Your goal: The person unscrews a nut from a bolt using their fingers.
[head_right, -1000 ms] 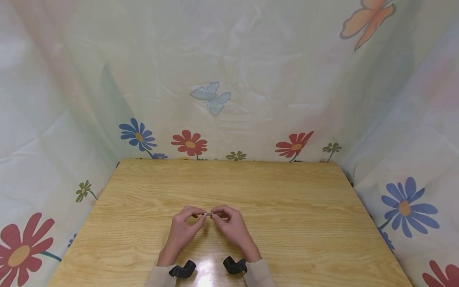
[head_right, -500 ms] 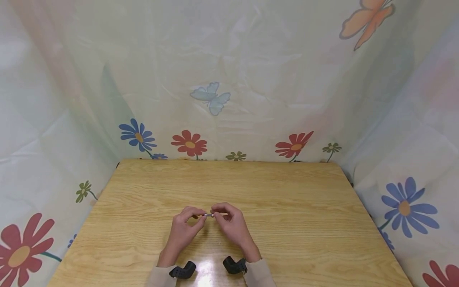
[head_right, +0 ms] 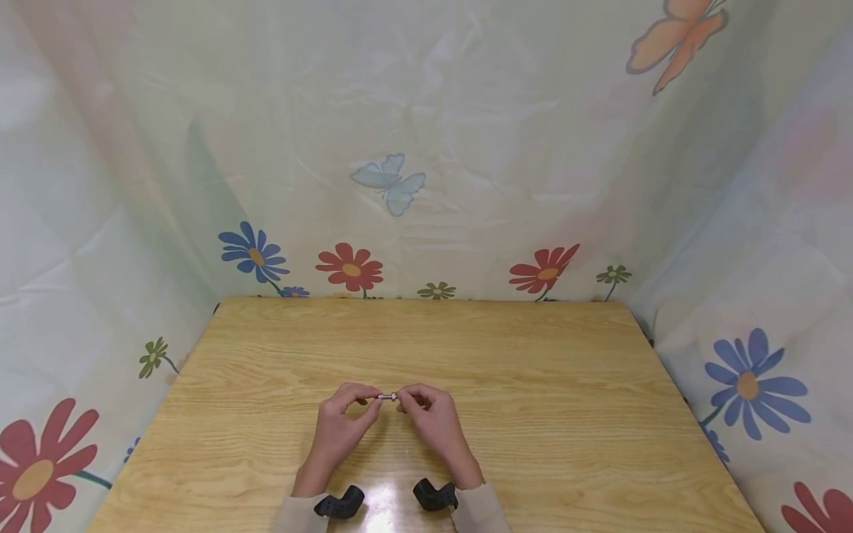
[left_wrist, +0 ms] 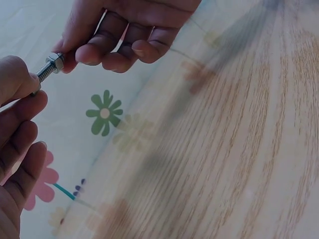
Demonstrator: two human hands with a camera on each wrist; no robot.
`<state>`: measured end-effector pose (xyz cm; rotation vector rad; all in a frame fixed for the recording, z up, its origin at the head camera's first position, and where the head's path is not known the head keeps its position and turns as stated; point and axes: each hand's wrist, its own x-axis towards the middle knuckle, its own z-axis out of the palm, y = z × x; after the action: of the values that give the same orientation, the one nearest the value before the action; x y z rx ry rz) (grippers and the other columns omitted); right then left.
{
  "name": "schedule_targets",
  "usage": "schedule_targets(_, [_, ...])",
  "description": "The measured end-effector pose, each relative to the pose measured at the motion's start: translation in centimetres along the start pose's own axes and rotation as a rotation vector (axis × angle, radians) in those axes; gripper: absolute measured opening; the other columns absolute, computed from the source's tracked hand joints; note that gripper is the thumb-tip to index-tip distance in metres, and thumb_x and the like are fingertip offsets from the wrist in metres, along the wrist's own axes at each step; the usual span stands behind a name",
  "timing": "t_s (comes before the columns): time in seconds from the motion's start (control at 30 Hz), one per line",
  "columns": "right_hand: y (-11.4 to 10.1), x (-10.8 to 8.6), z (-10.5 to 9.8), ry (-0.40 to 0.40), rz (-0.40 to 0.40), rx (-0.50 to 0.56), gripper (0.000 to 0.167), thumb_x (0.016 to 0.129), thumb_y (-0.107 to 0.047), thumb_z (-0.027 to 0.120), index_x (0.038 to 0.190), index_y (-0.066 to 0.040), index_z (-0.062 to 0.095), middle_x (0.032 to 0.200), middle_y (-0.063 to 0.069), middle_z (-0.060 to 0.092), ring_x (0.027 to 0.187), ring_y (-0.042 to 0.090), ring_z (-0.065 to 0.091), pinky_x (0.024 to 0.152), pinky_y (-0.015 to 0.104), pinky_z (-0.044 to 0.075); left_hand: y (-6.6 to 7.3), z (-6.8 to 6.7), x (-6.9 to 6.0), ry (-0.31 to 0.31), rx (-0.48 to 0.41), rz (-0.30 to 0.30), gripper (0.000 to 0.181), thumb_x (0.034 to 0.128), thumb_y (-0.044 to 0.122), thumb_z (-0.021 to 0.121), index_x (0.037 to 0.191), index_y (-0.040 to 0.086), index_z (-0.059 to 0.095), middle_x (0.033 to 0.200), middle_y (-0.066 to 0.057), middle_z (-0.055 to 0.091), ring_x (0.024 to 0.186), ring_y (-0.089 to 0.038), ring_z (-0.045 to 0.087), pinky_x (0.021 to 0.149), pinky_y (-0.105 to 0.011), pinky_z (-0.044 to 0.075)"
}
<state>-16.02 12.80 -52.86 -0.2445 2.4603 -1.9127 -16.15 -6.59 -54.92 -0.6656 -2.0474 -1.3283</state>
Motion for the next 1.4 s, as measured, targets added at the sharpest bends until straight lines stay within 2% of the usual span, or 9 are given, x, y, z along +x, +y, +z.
schedule_targets(0.23, [0.12,0.02,-0.02,-0.054,-0.028,0.007,0.02,0.1,-0.023,0.069,0.107,-0.007,0.077,0.097,0.012,0.079,0.093,0.029,0.075,0.076,0.034,0.061,-0.26,0.03,-0.18,0.002,-0.02,0.016,0.02,0.0821,-0.007,0.08,0.095,0.007,0.077,0.092,-0.004,0.076,0.086,-0.018,0.068,0.069,-0.032,0.06])
schedule_targets(0.4, [0.03,-0.02,-0.11,-0.079,-0.044,0.008,0.018,0.099,-0.019,0.071,0.111,-0.006,0.075,0.103,0.013,0.076,0.096,0.029,0.074,0.079,0.028,0.06,-0.34,0.04,-0.29,-0.006,-0.008,0.0,0.019,0.0818,-0.005,0.081,0.095,0.008,0.078,0.092,-0.003,0.076,0.085,-0.017,0.068,0.071,-0.03,0.06])
schedule_targets(0.57, [0.0,-0.06,-0.16,-0.079,-0.041,0.0,0.018,0.098,-0.019,0.072,0.112,-0.008,0.074,0.11,0.013,0.074,0.097,0.016,0.07,0.079,0.024,0.057,-0.36,0.13,-0.34,-0.021,-0.006,-0.041,0.016,0.082,-0.002,0.082,0.093,0.009,0.078,0.09,-0.002,0.075,0.082,-0.023,0.07,0.071,-0.029,0.06])
schedule_targets(0.7, [-0.03,-0.06,-0.22,-0.083,-0.075,0.035,0.018,0.098,-0.016,0.071,0.114,-0.007,0.074,0.114,0.015,0.073,0.1,0.014,0.067,0.082,0.024,0.058,-0.36,0.28,-0.42,-0.03,-0.003,-0.063,0.016,0.0818,-0.001,0.082,0.092,0.01,0.078,0.088,-0.001,0.075,0.081,-0.025,0.07,0.071,-0.029,0.06])
schedule_targets(0.97, [-0.36,-0.17,-0.51,-0.1,-0.127,0.082,0.025,0.1,-0.012,0.068,0.117,0.007,0.069,0.112,0.021,0.071,0.101,0.014,0.068,0.082,0.025,0.059,-0.26,0.43,-0.44,-0.03,0.009,-0.056,0.015,0.0813,-0.002,0.082,0.091,0.009,0.078,0.087,-0.001,0.075,0.08,-0.022,0.07,0.07,-0.029,0.061])
schedule_targets(1.1, [-0.4,-0.23,-0.35,-0.046,-0.093,0.063,0.024,0.1,-0.015,0.069,0.114,0.004,0.071,0.11,0.019,0.072,0.097,0.016,0.068,0.08,0.025,0.058,-0.29,0.44,-0.43,-0.024,0.008,-0.058,0.015,0.0812,-0.001,0.082,0.092,0.009,0.079,0.087,-0.001,0.075,0.08,-0.023,0.07,0.07,-0.027,0.06])
schedule_targets(1.27, [-0.12,-0.13,-0.01,0.04,0.023,-0.001,0.022,0.102,-0.024,0.067,0.101,-0.005,0.078,0.096,0.01,0.075,0.085,0.022,0.068,0.072,0.025,0.056,-0.46,0.47,-0.42,-0.007,0.004,-0.043,0.017,0.0805,-0.002,0.083,0.092,0.01,0.079,0.088,-0.001,0.075,0.079,-0.025,0.07,0.07,-0.028,0.06])
schedule_targets(1.4, [0.23,-0.02,0.18,0.026,0.083,-0.033,0.028,0.102,-0.028,0.065,0.094,-0.004,0.079,0.084,0.011,0.074,0.079,0.023,0.068,0.068,0.023,0.052,-0.61,0.51,-0.42,0.008,-0.008,-0.022,0.02,0.0789,-0.004,0.083,0.092,0.009,0.079,0.088,-0.001,0.075,0.078,-0.023,0.069,0.068,-0.03,0.06])
